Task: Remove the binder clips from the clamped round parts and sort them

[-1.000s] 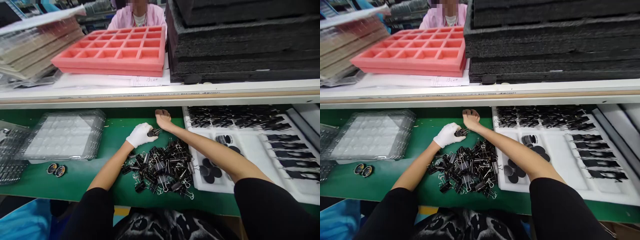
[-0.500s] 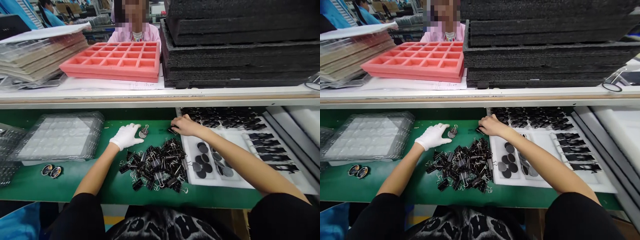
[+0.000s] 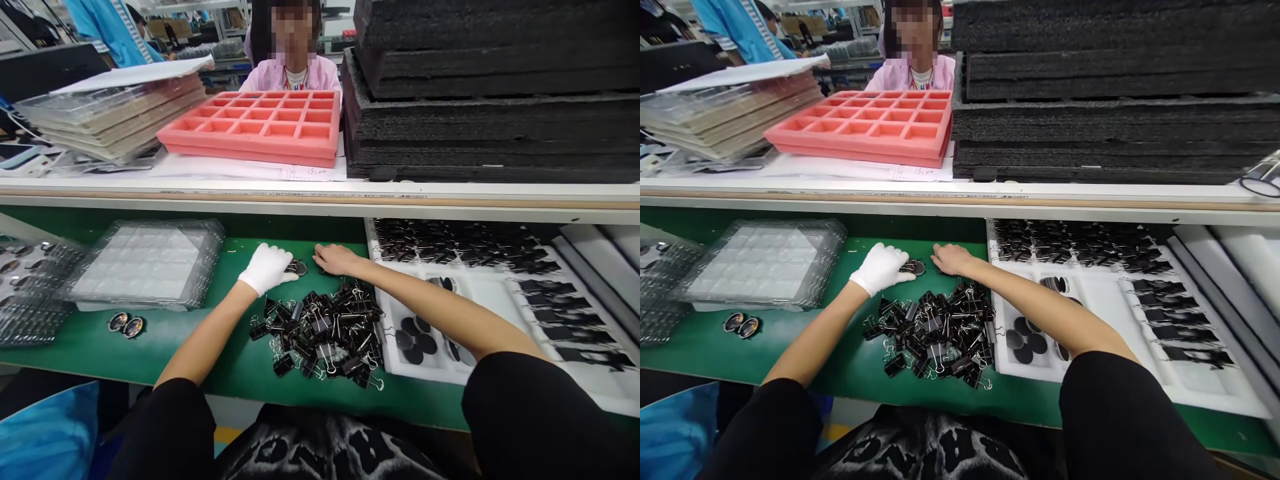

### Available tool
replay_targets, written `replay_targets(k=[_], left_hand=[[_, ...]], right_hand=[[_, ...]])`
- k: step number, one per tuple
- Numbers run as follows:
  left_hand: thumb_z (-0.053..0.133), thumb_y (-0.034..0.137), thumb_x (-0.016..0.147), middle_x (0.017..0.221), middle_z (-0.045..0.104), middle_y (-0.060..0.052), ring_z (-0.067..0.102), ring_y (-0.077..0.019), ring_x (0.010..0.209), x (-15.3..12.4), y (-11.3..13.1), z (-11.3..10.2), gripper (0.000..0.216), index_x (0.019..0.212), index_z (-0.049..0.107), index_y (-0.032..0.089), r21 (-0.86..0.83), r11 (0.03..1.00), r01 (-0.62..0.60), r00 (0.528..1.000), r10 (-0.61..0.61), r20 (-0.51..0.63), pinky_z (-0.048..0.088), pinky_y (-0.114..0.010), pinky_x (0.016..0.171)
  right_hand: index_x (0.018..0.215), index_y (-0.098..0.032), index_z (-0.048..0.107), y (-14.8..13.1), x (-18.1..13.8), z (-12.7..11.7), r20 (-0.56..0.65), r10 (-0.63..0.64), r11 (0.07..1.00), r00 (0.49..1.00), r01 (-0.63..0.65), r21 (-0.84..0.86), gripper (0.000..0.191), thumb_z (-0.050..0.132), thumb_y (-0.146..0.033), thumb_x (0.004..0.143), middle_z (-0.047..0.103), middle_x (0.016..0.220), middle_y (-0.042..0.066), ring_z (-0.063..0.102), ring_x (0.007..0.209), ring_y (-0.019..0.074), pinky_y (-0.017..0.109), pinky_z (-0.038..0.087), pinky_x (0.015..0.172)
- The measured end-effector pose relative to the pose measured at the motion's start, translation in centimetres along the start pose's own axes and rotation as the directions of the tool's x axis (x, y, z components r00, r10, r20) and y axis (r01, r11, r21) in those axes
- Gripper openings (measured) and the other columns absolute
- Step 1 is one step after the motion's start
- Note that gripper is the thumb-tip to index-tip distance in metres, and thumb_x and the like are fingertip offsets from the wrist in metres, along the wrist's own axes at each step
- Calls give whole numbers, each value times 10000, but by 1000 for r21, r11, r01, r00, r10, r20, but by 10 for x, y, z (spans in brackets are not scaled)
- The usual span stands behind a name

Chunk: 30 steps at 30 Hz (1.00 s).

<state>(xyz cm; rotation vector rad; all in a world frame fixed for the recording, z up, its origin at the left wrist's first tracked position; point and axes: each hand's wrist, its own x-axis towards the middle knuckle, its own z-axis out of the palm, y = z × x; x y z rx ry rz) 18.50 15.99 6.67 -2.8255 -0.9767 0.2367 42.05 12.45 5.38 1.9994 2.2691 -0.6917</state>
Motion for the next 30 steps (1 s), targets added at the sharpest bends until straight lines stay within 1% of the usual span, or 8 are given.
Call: replay_targets(k=[4,8,12,14,16,19,22,30], left_hand=[[715,714,853,1279,683,-181,647,-376,1096,4,-5,11,767,1401,625,186,-126,992,12,998,-19,-57,427,-436,845],[710,636,892,1169,719,-99,666,-315,1091,14,-7,32,561,1268,700,221,-317,948,-35,999,36,-3,458,-403,889],[731,659,865,1144,726,-85,675,-295,1064,19,-5,49,554,1197,724,216,-404,914,-30,996,-7,-91,470,-393,884],[729,666,859,1119,732,-84,678,-294,1047,19,-4,53,553,1177,736,214,-418,908,-34,993,-15,-114,470,-399,882],[721,658,865,1082,738,-83,683,-293,1025,19,-3,54,541,1167,747,210,-422,905,-52,992,-2,-127,466,-409,883],[716,651,864,1036,740,-92,689,-299,989,20,1,52,540,1145,757,191,-406,910,-81,991,30,-131,454,-421,875],[709,653,865,1004,735,-102,690,-309,977,20,7,50,535,1101,757,175,-386,920,-72,990,18,-142,439,-427,861],[719,653,862,1007,720,-100,676,-303,985,15,17,57,540,1090,743,164,-390,919,-52,983,-21,-180,403,-429,865]], right_hand=[[1020,-153,735,-2,1,4,-44,148,988,988,-146,55,435,416,-438,1102,784,1069,243,752,1110,389,477,562,952],[890,-143,733,-7,4,-3,95,245,949,965,-258,179,507,437,-495,1105,769,726,167,798,784,287,383,627,813],[1031,-115,724,-13,2,-13,235,282,906,930,-339,255,680,308,-649,1097,775,737,153,759,591,236,360,632,650],[1171,-79,698,-15,1,-18,162,341,918,926,-365,153,748,274,-688,1079,790,869,221,788,692,304,437,631,706],[1278,-71,660,-17,2,-20,-31,355,935,934,-355,-4,739,288,-675,1072,776,1028,280,791,919,396,517,600,829],[1332,-152,627,-21,10,-13,-253,174,981,952,-190,-40,590,258,-548,1099,733,1210,241,690,1193,410,547,521,997],[1362,-223,598,-23,24,4,-295,105,991,950,-76,106,498,241,-451,1101,630,1391,179,563,1332,363,563,442,1111],[1382,-263,563,-6,43,39,-352,242,944,904,-136,299,464,252,-434,1083,476,1517,152,357,1468,320,607,286,1218]])
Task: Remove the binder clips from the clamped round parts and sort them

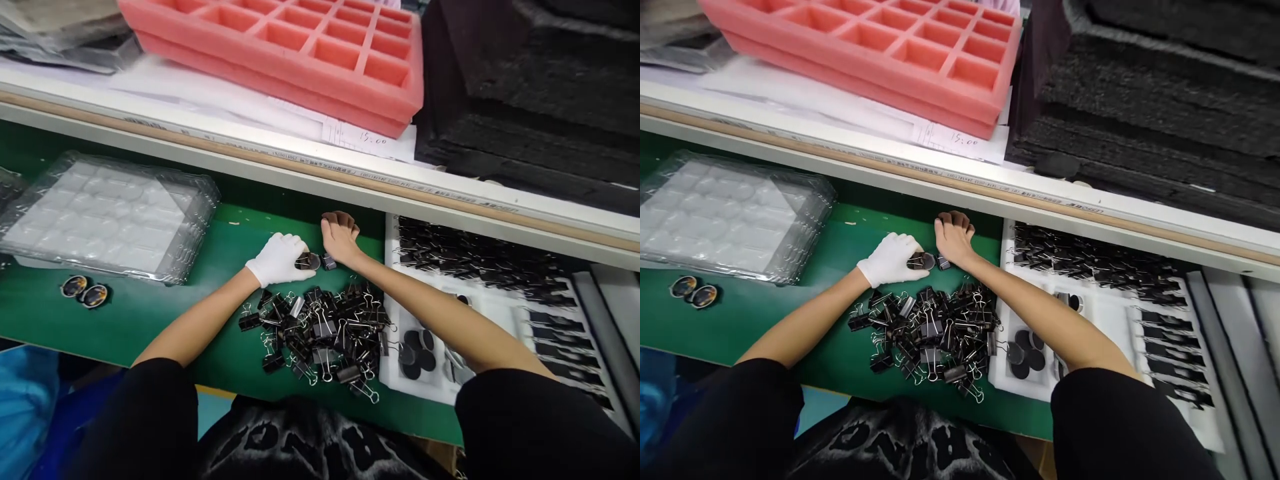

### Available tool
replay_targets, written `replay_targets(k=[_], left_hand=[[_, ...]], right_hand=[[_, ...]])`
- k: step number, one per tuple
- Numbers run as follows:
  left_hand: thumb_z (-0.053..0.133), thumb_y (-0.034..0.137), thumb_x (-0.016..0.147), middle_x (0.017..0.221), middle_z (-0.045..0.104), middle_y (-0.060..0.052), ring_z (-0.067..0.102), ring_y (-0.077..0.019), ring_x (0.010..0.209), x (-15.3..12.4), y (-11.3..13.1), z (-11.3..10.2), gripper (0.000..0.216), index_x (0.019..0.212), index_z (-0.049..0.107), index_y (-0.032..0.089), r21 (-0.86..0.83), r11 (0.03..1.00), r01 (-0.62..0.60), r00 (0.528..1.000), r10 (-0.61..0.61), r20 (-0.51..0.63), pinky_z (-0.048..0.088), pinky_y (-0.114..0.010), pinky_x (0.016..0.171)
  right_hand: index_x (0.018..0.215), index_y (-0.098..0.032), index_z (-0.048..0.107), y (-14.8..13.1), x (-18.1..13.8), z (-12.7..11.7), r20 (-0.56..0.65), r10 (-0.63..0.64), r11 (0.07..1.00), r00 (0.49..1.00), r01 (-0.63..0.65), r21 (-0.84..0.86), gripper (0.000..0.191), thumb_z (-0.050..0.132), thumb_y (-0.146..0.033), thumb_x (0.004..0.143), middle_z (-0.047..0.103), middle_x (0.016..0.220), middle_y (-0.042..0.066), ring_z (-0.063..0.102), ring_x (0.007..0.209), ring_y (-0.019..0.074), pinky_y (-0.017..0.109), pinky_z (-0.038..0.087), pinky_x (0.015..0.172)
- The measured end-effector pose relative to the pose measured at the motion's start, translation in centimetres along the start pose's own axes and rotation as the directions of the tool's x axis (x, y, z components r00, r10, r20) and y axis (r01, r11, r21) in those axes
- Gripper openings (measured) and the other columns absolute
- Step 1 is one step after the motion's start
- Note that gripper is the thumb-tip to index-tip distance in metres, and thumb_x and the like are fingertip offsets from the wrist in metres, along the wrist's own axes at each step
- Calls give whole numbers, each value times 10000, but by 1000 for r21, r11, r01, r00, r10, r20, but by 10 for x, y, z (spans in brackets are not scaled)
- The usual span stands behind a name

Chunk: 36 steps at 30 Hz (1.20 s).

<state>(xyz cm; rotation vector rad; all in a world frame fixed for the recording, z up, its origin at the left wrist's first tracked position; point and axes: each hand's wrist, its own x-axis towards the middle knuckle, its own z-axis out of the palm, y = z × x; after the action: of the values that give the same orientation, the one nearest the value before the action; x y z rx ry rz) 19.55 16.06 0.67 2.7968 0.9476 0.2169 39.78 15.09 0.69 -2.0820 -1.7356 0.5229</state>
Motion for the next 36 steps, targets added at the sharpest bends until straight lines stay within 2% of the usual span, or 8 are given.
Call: replay_targets(k=[11,19,23,26,29,32,34,36], left_hand=[[711,696,869,1032,728,-138,680,-323,1000,6,15,7,614,1102,722,129,21,999,36,999,-36,-8,385,-423,849],[680,711,889,1048,733,-144,683,-329,1021,10,18,12,615,1092,719,131,32,998,45,999,-45,1,392,-429,854],[690,707,881,1022,737,-150,695,-342,1016,10,18,11,602,1065,735,136,40,998,44,999,-44,4,421,-430,862],[701,645,894,1026,752,-136,709,-319,982,8,19,2,528,1086,750,155,-60,996,64,998,-64,-1,455,-415,867],[626,588,948,972,773,-86,715,-245,870,8,19,-14,434,1053,749,186,-382,907,178,982,-189,9,489,-355,816],[442,656,1015,708,721,-43,684,-200,698,10,17,-28,551,876,699,188,-676,663,321,939,-314,138,493,-310,712],[291,702,1037,616,680,-48,659,-192,599,11,16,-33,683,767,653,189,-731,540,417,902,-342,261,486,-306,649],[145,662,1063,605,676,-70,648,-189,554,11,17,-36,763,689,621,196,-681,577,450,888,-369,273,480,-310,625]], right_hand=[[1211,-277,570,21,3,9,-122,158,982,980,-143,121,461,141,-406,1101,521,1405,119,400,1409,276,585,265,1218],[1169,-256,583,20,5,15,-191,203,976,960,-184,113,427,191,-416,1107,514,1388,135,383,1427,296,589,253,1213],[1188,-247,606,10,5,11,-184,255,962,949,-229,150,380,276,-410,1093,510,1445,142,361,1462,317,605,224,1234],[1220,-249,629,5,3,-5,-127,274,928,953,-228,294,399,289,-408,1086,529,1463,139,390,1469,316,591,264,1234],[1187,-225,663,7,-2,-32,46,25,849,999,-45,526,476,243,-426,1088,647,1338,126,566,1318,274,509,415,1162],[1153,-208,691,14,-13,-56,213,-339,767,916,138,626,403,557,-549,984,738,1149,94,686,1080,246,425,546,992],[1144,-203,704,17,-23,-65,244,-396,787,885,190,586,436,776,-498,831,760,1047,72,707,959,236,398,570,896],[1105,-188,719,17,-31,-67,231,-350,810,908,170,561,402,815,-409,783,768,969,59,715,888,222,387,571,864]])
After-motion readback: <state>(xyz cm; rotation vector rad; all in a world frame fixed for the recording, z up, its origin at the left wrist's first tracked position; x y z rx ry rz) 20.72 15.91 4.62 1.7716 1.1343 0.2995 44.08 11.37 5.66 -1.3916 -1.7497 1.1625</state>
